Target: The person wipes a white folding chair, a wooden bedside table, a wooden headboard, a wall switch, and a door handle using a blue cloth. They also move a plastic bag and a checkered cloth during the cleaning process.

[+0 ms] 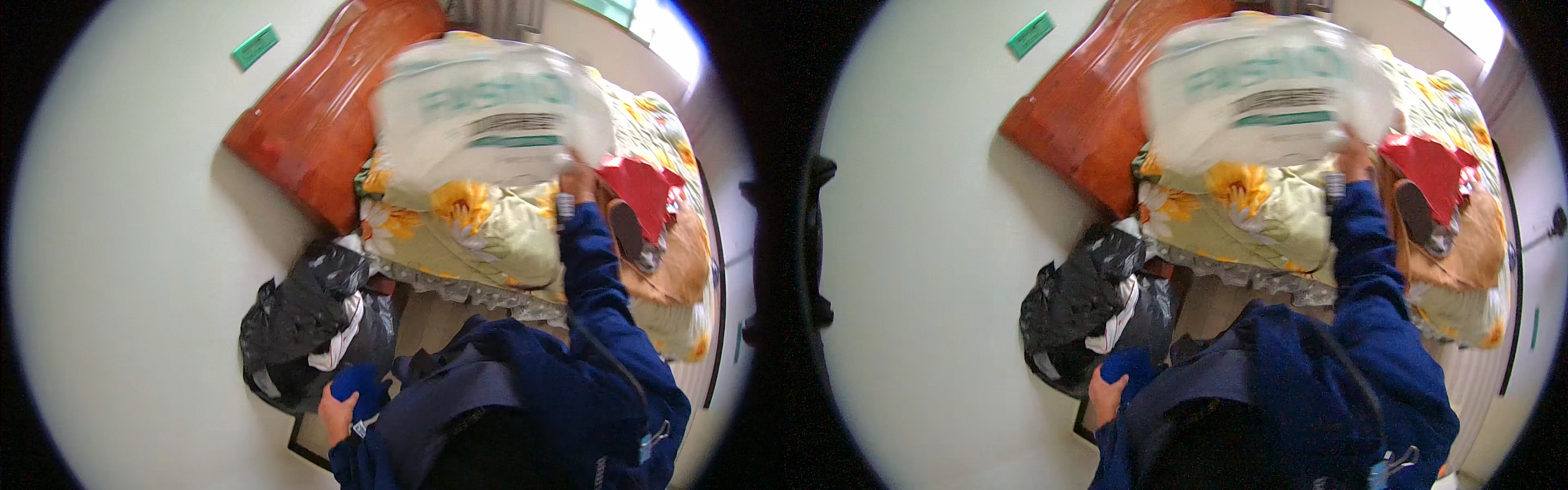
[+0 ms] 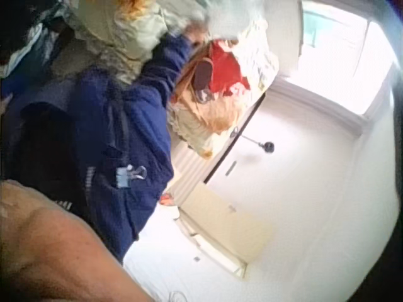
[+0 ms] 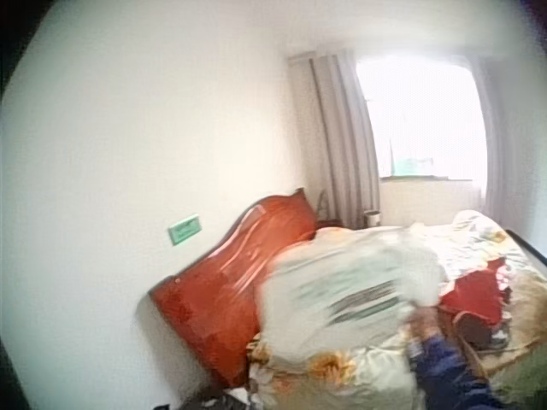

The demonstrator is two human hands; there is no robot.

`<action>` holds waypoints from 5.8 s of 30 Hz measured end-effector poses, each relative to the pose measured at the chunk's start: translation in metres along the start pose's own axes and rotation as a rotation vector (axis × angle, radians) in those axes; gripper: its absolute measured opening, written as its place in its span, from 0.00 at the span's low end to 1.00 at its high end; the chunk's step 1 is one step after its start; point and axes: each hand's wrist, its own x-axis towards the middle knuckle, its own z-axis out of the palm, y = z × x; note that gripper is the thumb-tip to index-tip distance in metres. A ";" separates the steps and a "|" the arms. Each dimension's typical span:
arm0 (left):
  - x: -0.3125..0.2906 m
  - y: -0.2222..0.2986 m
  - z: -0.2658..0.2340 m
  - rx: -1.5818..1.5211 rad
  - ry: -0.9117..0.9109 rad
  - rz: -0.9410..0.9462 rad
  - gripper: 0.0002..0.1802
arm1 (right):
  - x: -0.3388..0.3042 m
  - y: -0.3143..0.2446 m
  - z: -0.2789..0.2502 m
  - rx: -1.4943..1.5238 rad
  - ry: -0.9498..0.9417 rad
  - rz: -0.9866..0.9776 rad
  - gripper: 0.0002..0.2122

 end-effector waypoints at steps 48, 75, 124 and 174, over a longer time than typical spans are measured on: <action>0.293 -0.037 -0.137 -0.071 0.410 0.195 0.16 | -0.324 0.135 0.146 -0.635 -0.266 0.785 0.21; 0.196 -0.066 0.060 0.366 0.153 0.254 0.27 | -0.336 0.126 0.106 -0.960 -0.559 0.662 0.36; 0.150 -0.022 0.208 0.863 -0.052 -0.096 0.58 | -0.344 0.189 0.103 -0.956 -0.710 1.085 0.40; 0.213 -0.065 -0.051 -0.237 0.428 0.006 0.17 | -0.420 0.452 0.379 -0.587 -0.973 0.751 0.28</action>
